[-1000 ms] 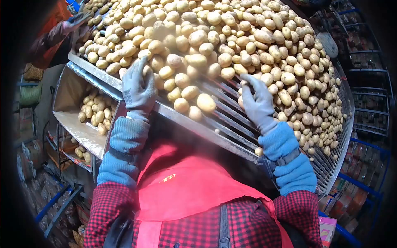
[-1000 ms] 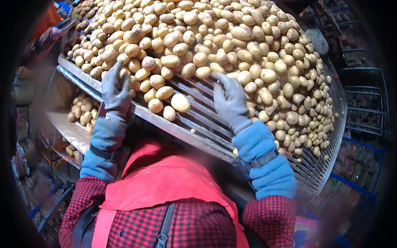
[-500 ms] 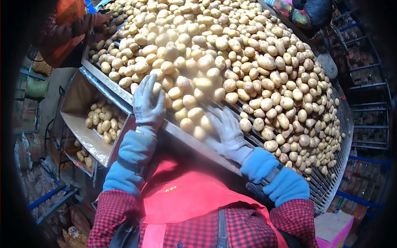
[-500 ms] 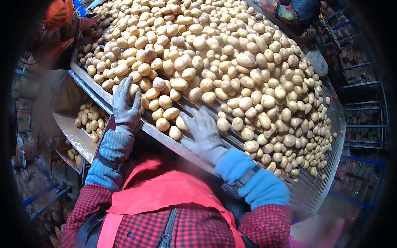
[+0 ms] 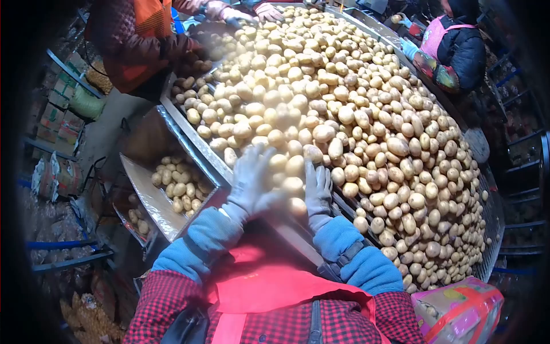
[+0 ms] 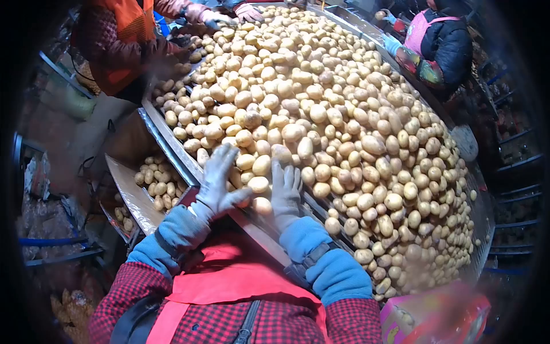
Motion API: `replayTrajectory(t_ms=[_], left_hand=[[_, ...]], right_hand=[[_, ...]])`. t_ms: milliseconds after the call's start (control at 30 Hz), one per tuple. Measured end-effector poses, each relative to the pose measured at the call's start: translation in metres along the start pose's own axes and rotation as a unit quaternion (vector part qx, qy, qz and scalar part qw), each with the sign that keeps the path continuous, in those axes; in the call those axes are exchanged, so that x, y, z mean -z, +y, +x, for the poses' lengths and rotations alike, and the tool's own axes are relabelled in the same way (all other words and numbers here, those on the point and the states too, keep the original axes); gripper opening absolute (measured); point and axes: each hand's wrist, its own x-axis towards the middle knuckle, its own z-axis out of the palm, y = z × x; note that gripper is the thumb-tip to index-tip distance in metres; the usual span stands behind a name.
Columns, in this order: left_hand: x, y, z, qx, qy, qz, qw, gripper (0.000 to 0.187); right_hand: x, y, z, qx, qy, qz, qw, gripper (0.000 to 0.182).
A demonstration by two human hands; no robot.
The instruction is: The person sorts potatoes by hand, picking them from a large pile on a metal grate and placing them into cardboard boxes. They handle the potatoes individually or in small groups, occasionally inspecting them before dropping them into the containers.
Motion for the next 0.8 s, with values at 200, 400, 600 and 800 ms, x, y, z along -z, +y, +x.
replayTrajectory(t_ms=[200,400,600,800], left_hand=[[-0.006,-0.004,0.03,-0.003,-0.034,0.105,0.994,0.081],[0.003,-0.03,0.094,0.053,0.013,0.145,0.988,0.073],[0.003,-0.065,0.141,0.074,0.015,0.121,0.99,0.079],[0.017,-0.069,0.187,0.124,-0.044,0.166,0.977,0.083]], right_hand=[[0.023,-0.011,0.06,0.05,0.023,0.152,0.987,0.085],[0.025,-0.037,0.115,-0.004,-0.066,0.102,0.993,0.114],[0.013,-0.044,0.152,-0.022,-0.07,0.166,0.983,0.112],[0.02,-0.059,0.172,-0.112,-0.071,0.226,0.965,0.108]])
